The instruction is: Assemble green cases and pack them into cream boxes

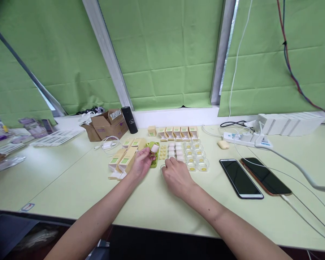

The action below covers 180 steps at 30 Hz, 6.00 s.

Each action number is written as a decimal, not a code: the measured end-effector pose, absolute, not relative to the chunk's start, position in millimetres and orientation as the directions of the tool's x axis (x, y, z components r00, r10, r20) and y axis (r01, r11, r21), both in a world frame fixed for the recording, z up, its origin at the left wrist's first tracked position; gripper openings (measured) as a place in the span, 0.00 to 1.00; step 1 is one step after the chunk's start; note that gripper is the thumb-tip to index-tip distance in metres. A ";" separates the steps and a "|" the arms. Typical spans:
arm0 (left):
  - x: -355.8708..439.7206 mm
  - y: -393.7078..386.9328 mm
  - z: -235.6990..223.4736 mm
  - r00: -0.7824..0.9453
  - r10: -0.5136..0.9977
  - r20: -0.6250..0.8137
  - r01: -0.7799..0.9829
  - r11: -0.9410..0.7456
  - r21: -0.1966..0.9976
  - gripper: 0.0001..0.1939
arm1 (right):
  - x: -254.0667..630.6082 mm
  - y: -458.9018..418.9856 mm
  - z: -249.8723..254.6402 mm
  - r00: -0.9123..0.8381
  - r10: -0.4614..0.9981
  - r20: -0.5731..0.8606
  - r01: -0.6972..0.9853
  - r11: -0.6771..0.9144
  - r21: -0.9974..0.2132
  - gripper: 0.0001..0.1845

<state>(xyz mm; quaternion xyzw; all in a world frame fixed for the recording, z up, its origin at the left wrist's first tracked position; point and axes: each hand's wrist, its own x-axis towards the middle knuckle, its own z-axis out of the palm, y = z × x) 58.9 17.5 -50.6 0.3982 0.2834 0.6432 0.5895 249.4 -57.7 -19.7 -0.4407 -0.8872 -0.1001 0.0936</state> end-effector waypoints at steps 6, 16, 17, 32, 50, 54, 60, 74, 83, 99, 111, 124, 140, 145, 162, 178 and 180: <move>60.2 16.0 -48.6 0.016 0.981 0.194 -0.544 -0.154 0.825 0.18 | 249.1 -49.1 -18.3 -0.538 0.787 0.303 0.826 0.563 0.005 0.23; 58.0 18.1 -47.6 -0.001 0.983 0.184 -0.595 -0.148 0.790 0.16 | 249.4 -22.4 -11.1 -0.430 0.848 0.310 0.628 0.528 -0.572 0.23; 57.7 18.7 -47.7 -0.003 0.984 0.180 -0.598 -0.146 0.788 0.16 | 250.4 -18.1 -11.5 -0.375 0.864 0.336 0.492 0.492 -0.718 0.24; 58.9 17.6 -49.1 -0.007 0.984 0.177 -0.616 -0.144 0.774 0.15 | 253.2 -12.1 -38.0 -0.324 0.928 0.182 -0.763 -0.142 -0.630 0.19; 61.7 15.2 -50.2 0.019 0.977 0.211 -0.563 -0.164 0.810 0.18 | 248.3 -15.3 -42.4 -0.189 0.966 0.179 -0.657 0.011 -0.754 0.29; 61.8 14.3 -50.3 0.017 0.977 0.211 -0.557 -0.166 0.814 0.18 | 243.9 -17.8 -43.1 -0.135 0.976 0.172 -0.535 0.075 -0.842 0.30; 61.9 14.6 -50.7 0.007 0.977 0.215 -0.552 -0.175 0.815 0.18 | 237.7 -23.3 -42.3 -0.126 0.979 0.158 -0.388 0.098 -0.916 0.32; 61.5 15.2 -50.3 -0.035 0.969 0.246 -0.544 -0.225 0.808 0.17 | 232.3 -34.6 -48.8 -0.040 0.875 0.482 -0.049 0.480 -0.876 0.25; 62.1 11.9 -45.9 -0.051 0.955 0.291 -0.521 -0.274 0.809 0.18 | 227.3 -28.5 -56.1 -0.040 0.950 0.309 -0.339 0.278 -0.899 0.28; 64.8 9.7 -47.6 -0.008 0.942 0.336 -0.358 -0.316 0.879 0.24 | 232.3 -22.4 -53.7 -0.179 0.977 0.112 -0.606 -0.020 -0.795 0.30; 65.9 6.4 -44.9 0.005 0.938 0.348 -0.285 -0.332 0.899 0.21 | 235.5 -23.9 -50.2 -0.277 0.956 0.092 -0.668 -0.124 -0.734 0.26; 69.5 -2.1 -38.2 0.063 0.925 0.375 -0.223 -0.353 0.909 0.21 | 232.6 -21.9 -55.1 -0.230 0.969 0.093 -0.639 -0.079 -0.766 0.27; 68.3 -3.1 -38.3 0.114 0.919 0.377 -0.198 -0.351 0.915 0.22 | 231.3 -18.1 -61.5 -0.098 0.962 0.256 -0.476 0.180 -0.861 0.29; 66.3 -2.5 -40.7 0.109 0.937 0.333 -0.173 -0.312 0.934 0.26 | 230.3 -15.7 -65.4 -0.113 0.941 0.318 -0.400 0.250 -0.882 0.31; 67.4 5.1 -50.9 0.127 0.902 0.414 -0.043 -0.412 0.910 0.29 | 227.2 -17.0 -65.5 -0.092 0.918 0.386 -0.350 0.333 -0.876 0.30; 70.7 -1.7 -49.3 0.164 0.826 0.539 0.133 -0.560 0.818 0.21 | 233.6 -15.2 -59.8 -0.080 0.910 0.406 -0.375 0.350 -0.858 0.22; 70.6 -1.1 -50.2 0.156 0.822 0.547 0.170 -0.568 0.805 0.21 | 235.1 -16.0 -57.3 -0.084 0.913 0.399 -0.398 0.336 -0.853 0.22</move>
